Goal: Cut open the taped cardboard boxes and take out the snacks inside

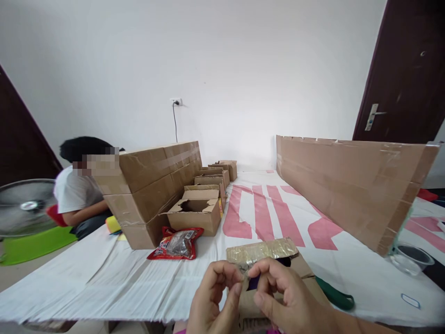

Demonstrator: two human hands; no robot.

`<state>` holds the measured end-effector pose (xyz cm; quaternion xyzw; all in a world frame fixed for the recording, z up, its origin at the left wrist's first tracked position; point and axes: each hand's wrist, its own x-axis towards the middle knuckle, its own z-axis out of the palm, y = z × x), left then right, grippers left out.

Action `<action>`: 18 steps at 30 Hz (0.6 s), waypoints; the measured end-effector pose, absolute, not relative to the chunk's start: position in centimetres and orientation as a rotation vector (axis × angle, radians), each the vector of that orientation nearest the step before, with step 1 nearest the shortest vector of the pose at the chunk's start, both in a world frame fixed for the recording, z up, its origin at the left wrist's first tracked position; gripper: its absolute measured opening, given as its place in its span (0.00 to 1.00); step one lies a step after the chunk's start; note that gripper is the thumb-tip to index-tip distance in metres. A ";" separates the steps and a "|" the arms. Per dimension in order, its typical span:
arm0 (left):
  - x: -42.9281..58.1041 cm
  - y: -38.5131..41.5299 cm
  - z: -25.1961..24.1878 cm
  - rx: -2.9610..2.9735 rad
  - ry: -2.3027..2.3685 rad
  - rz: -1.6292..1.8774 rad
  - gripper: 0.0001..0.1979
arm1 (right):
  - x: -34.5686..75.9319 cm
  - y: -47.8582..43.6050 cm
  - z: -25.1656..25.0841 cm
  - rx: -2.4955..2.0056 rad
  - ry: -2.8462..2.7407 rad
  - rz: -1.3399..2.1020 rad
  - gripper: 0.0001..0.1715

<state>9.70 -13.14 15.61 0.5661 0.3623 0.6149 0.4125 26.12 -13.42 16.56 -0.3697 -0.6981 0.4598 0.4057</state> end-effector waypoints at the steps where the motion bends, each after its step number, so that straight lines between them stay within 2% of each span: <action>1: 9.7 -13.1 15.5 1.415 0.906 1.547 0.14 | 26.1 -13.3 16.6 -0.940 -1.731 1.200 0.21; 7: 9.6 -12.7 14.9 1.367 0.890 1.574 0.16 | 26.1 -12.8 16.1 -0.703 -1.577 1.629 0.30; 18: 9.6 -12.4 15.2 1.352 0.892 1.559 0.16 | 26.1 -12.2 16.2 -0.636 -1.365 1.794 0.30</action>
